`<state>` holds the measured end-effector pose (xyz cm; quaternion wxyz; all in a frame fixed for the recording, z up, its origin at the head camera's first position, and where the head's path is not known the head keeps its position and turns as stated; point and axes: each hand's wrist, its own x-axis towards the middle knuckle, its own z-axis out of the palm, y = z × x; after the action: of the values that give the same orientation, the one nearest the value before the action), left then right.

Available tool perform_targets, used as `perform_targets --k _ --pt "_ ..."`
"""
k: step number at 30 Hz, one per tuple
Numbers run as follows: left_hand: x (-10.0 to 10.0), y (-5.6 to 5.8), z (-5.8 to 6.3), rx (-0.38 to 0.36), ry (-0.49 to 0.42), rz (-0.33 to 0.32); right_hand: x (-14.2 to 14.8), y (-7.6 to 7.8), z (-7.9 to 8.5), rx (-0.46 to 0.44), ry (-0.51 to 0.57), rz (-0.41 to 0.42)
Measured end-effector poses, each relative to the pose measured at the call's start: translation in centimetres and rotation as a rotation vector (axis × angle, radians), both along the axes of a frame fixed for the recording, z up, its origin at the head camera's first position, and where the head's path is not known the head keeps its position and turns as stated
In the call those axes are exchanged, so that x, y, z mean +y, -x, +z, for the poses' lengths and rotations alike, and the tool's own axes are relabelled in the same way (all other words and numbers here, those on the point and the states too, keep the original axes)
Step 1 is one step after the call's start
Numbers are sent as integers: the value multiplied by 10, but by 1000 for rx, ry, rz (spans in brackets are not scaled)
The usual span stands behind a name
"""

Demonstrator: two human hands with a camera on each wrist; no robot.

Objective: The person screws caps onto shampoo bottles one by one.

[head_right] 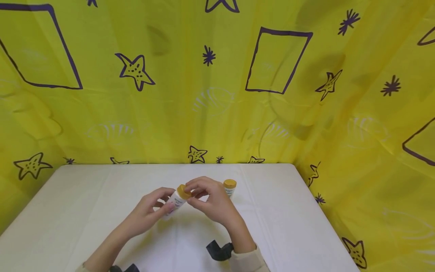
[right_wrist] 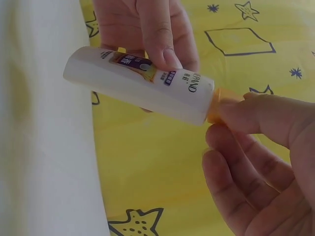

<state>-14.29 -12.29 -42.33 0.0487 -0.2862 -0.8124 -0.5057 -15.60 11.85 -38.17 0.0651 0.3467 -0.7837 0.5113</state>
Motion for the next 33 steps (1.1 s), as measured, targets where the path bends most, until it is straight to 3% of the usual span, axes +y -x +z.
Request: perform_targets --k 11,18,27,33 --pt "2 0 -1 -8 -1 -12 1 1 2 16 -33 -11" --pt "3 -2 -1 6 1 -33 -4 -2 2 24 1 -2" --pt "1 -3 2 21 6 -20 -3 -2 2 41 -52 -24" --pt "-2 -1 2 36 -6 -14 -1 -2 3 72 -45 3"
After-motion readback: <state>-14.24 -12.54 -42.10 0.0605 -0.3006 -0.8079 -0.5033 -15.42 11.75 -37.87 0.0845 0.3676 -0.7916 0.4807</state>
